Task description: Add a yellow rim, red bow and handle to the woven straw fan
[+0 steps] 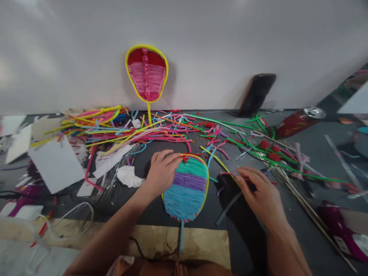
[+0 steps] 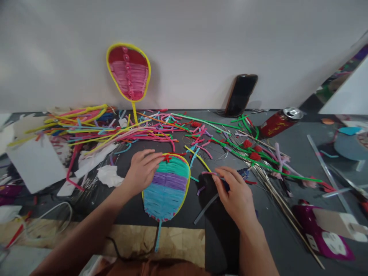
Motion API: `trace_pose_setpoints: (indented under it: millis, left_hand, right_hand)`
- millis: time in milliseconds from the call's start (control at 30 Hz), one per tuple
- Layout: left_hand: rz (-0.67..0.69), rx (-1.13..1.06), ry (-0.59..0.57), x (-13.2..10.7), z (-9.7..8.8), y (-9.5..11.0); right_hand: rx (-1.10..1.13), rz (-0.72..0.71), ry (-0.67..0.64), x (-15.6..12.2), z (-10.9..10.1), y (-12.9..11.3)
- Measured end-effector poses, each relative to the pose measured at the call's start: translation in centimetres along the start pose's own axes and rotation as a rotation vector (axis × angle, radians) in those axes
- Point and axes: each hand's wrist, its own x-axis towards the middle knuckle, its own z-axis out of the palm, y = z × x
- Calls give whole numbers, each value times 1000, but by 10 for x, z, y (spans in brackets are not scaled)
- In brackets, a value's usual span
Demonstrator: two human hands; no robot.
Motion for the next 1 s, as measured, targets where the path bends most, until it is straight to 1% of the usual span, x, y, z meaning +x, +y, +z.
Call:
trace_pose_setpoints:
  millis: [67,167,333,533,700,900,1000]
  left_hand:
    - [38,21,-25,-3,2,3]
    - [41,50,-52,-3,3,6]
    - [72,83,-55,2,1,10]
    - [26,74,-50,3,4,12]
    - [44,76,-66,2,3,14]
    - [52,91,-25,1,6,13]
    - [27,102,1,1,4,8]
  right_hand:
    - [47,-12,-2,0,2,1]
    - [95,-14,-19,-1,4,4]
    - [110,-17,-38,-2,5,8]
    - [106,-27,-44,-1,4,8]
    - [103,-13,-74,-2,6,10]
    - [101,2,-91,-1,5,9]
    - [103,2,-92,-1,5,10]
